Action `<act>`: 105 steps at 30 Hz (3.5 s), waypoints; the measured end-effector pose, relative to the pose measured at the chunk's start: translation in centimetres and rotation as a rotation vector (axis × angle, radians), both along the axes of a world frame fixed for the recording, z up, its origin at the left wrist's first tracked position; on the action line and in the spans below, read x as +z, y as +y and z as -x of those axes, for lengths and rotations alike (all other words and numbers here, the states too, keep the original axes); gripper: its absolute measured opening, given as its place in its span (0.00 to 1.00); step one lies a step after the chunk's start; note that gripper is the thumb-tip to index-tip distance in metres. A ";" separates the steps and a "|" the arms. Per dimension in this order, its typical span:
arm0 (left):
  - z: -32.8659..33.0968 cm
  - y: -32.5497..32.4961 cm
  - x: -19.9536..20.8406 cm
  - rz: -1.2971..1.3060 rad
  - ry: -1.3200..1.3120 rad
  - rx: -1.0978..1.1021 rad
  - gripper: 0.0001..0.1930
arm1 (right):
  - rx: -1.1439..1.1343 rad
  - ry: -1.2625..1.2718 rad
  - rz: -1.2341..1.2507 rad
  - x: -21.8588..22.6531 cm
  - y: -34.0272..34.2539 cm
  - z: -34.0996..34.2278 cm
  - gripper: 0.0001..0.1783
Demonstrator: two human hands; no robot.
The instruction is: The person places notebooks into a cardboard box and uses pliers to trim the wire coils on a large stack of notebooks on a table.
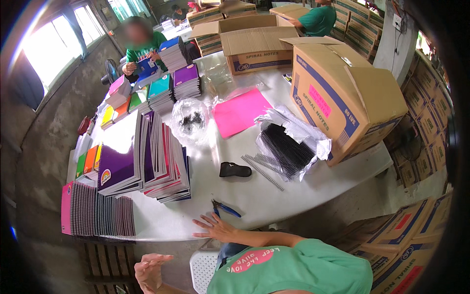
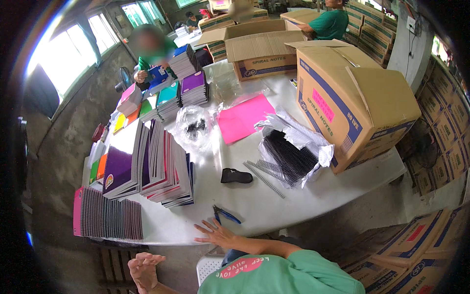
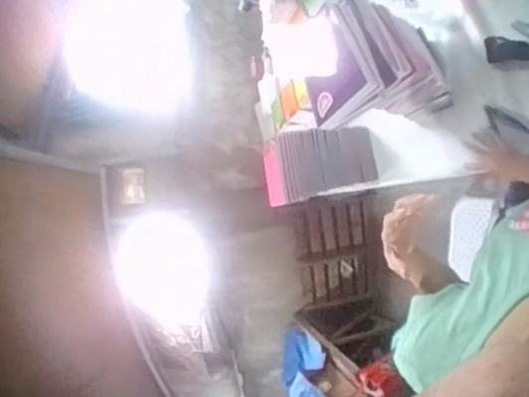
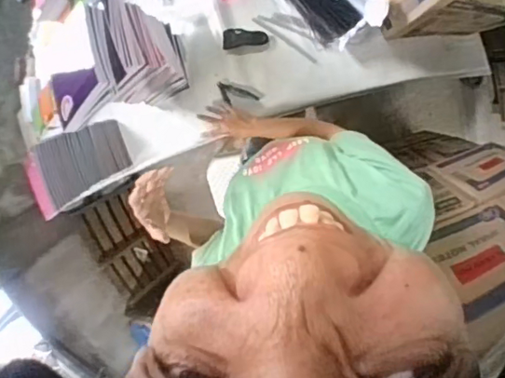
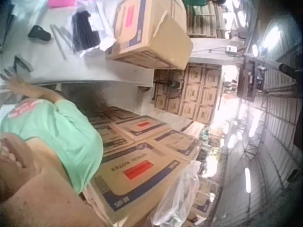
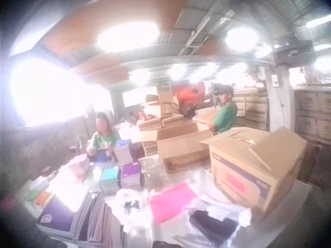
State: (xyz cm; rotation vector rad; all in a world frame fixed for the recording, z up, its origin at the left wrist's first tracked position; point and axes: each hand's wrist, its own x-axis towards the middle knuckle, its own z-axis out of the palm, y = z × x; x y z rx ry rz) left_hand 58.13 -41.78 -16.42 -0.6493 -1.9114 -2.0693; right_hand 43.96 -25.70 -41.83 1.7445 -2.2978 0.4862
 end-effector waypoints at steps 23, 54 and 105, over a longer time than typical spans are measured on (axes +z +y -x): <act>8.2 1.4 -0.1 -0.130 -0.058 -0.303 0.47 | -0.007 -0.096 -0.111 2.9 1.1 -0.2 0.36; -2.2 -24.0 -35.1 -0.437 -1.209 0.773 0.32 | -0.082 -0.142 -0.184 2.2 -8.9 -0.3 0.28; -17.5 -40.1 -31.2 -0.025 -0.328 1.471 0.20 | -0.161 -0.307 0.171 12.1 -24.3 -3.0 0.25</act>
